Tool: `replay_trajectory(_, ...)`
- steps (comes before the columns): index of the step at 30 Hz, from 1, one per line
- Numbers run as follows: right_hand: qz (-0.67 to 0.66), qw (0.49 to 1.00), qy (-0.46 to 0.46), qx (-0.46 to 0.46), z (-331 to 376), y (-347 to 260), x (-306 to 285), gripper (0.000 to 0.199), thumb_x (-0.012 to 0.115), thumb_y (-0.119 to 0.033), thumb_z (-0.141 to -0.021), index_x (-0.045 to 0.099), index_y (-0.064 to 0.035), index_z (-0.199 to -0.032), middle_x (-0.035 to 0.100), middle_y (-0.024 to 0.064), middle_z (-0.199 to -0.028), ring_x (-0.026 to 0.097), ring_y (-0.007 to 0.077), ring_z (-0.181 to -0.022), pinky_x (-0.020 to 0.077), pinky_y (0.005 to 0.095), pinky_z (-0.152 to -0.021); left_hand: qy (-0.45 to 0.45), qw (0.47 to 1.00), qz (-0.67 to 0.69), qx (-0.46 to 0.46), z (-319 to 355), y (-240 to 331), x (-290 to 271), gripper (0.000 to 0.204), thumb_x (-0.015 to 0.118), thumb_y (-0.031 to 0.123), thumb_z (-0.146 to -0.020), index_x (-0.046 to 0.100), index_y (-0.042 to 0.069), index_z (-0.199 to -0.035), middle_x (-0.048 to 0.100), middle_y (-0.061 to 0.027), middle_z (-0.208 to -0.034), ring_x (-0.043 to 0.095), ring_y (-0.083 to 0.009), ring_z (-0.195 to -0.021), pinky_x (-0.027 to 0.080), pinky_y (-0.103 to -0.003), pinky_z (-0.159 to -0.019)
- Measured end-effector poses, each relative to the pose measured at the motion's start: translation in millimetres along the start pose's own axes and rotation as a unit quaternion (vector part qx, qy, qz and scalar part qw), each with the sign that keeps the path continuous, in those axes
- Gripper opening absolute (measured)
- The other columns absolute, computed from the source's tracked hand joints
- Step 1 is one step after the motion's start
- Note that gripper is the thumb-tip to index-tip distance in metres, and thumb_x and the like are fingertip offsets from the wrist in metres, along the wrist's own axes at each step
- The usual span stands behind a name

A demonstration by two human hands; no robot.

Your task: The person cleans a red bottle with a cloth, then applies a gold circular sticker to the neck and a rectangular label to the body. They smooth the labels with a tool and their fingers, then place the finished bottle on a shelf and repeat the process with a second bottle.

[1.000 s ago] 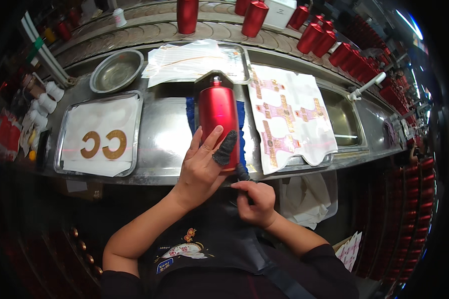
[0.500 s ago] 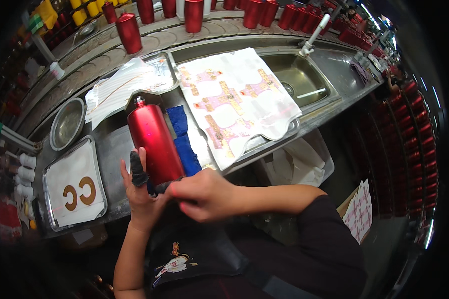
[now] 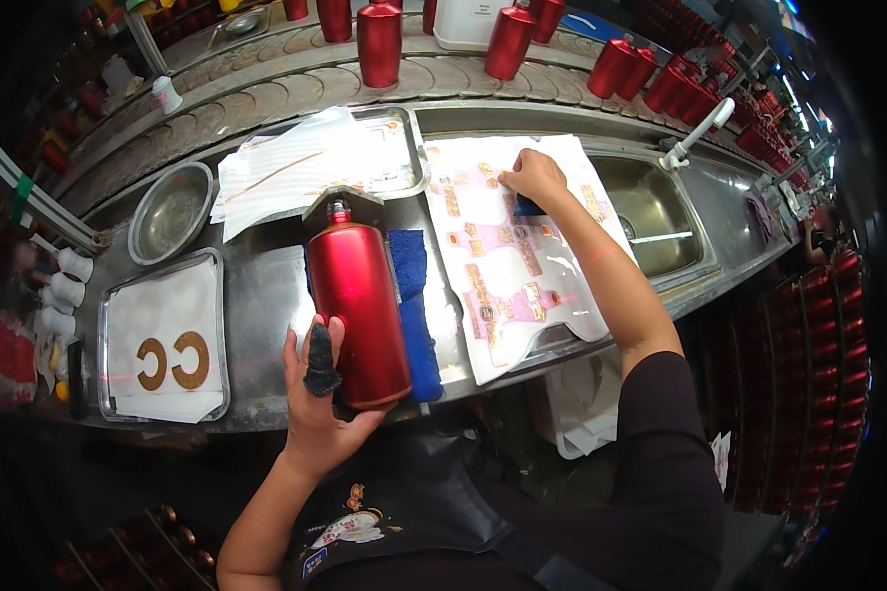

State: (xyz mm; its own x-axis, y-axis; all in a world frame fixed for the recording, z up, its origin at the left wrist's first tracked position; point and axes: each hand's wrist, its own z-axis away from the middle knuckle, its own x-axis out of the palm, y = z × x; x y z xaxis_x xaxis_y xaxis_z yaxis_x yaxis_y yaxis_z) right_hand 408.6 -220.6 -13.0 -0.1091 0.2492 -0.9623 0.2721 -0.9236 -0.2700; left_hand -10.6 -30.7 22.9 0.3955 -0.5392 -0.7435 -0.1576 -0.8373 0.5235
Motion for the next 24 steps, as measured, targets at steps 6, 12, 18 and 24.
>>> replay_trajectory(6,0.038,0.999,-0.009,0.007,-47,-2,-2,0.074,0.089,-0.049,-0.065,0.063,-0.0043,-0.119,0.068,0.019,-0.118,0.066,0.0341,-0.111,0.0534,0.0439,-0.091,0.01,0.999,0.025,-0.024,1,1,3,0.108,0.089,0.025,-0.068,0.029,-0.001,-0.154,0.045,-0.0166,-0.154,0.031,-0.0352,-0.149,0.017,-0.064,-0.117)
replay_trajectory(12,-0.006,0.998,0.002,-0.055,-45,0,2,0.064,0.088,-0.044,-0.067,0.067,-0.0178,-0.121,0.06,0.0169,-0.12,0.061,0.0325,-0.115,0.0495,0.0386,-0.091,0.0,0.999,0.025,-0.025,-1,0,0,0.106,0.09,0.028,-0.069,0.031,0.0,-0.153,0.047,-0.0152,-0.153,0.033,-0.036,-0.148,0.02,-0.068,-0.115)
replay_trajectory(18,-0.077,0.99,0.047,-0.112,-37,26,13,0.037,0.083,-0.026,-0.077,0.073,-0.014,-0.11,0.071,0.0142,-0.112,0.062,0.0306,-0.112,0.0486,0.0372,-0.095,-0.004,0.999,0.031,-0.011,-1,-4,1,0.106,0.09,0.029,-0.07,0.031,0.001,-0.153,0.047,-0.0146,-0.152,0.034,-0.0367,-0.147,0.021,-0.068,-0.115)
replay_trajectory(24,-0.104,0.988,-0.012,-0.116,-28,17,15,0.038,0.084,-0.027,-0.073,0.074,-0.0132,-0.107,0.07,0.0149,-0.101,0.067,0.0306,-0.097,0.052,0.0391,-0.087,0.012,0.999,0.044,-0.019,3,-7,3,0.104,0.09,0.028,-0.07,0.033,0.001,-0.153,0.048,-0.0145,-0.152,0.033,-0.0363,-0.148,0.021,-0.068,-0.115)
